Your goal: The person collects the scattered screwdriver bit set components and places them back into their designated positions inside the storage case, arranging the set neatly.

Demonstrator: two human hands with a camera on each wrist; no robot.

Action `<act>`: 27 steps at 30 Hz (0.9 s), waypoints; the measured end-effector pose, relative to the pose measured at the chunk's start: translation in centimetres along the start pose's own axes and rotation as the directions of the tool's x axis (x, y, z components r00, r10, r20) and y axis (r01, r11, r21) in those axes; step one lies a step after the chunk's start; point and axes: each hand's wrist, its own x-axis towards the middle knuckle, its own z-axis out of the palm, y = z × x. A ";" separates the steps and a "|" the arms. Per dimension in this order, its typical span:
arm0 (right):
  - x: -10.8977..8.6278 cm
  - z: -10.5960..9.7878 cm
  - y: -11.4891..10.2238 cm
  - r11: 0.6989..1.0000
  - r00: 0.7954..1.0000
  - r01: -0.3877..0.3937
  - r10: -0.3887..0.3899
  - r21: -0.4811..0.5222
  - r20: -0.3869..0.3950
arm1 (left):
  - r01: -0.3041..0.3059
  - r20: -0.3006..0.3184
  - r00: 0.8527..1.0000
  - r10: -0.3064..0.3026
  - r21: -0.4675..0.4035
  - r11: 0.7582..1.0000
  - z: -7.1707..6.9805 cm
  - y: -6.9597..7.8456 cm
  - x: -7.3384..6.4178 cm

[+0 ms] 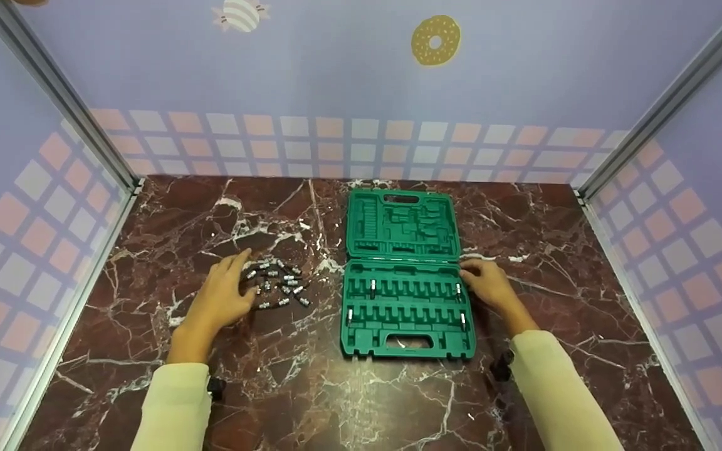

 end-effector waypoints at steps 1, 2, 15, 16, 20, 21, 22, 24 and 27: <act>0.1 0.0 0.0 1.000 1.000 0.004 -0.004 -0.005 -0.001 | 0.005 0.003 1.000 -0.005 -0.010 1.000 -0.1 -0.2 0.0; 0.1 0.0 0.0 1.000 1.000 0.009 -0.009 -0.009 -0.001 | 0.009 0.002 1.000 -0.009 -0.018 1.000 -0.1 -0.4 -0.1; 0.2 0.0 0.4 0.999 0.999 0.032 -0.032 -0.004 0.001 | 0.043 -0.063 0.997 -0.052 -0.141 0.989 -0.4 -3.0 -0.7; 0.2 0.1 0.4 1.000 1.000 0.027 -0.027 -0.001 0.000 | 0.048 -0.074 0.995 -0.060 -0.153 0.987 -0.4 -3.1 -0.6; 0.0 0.1 0.4 1.000 1.000 0.015 -0.015 0.006 0.003 | 0.083 -0.108 0.988 -0.109 -0.226 0.971 -0.2 -3.6 -0.1; 0.1 0.1 0.4 1.000 1.000 0.013 -0.013 0.006 0.001 | 0.092 -0.117 0.985 -0.123 -0.243 0.966 -0.2 -3.7 0.0; 0.1 0.1 0.4 1.000 1.000 0.015 -0.015 0.006 0.000 | 0.101 -0.122 0.983 -0.136 -0.260 0.960 -0.1 -3.7 0.2; 0.2 0.2 0.4 1.000 1.000 0.019 -0.019 0.005 0.000 | 0.127 -0.124 0.978 -0.168 -0.285 0.950 -0.1 -3.7 0.6; 0.1 0.1 0.4 1.000 1.000 0.021 -0.021 0.005 0.000 | 0.156 -0.124 0.972 -0.199 -0.288 0.945 0.0 -3.8 1.3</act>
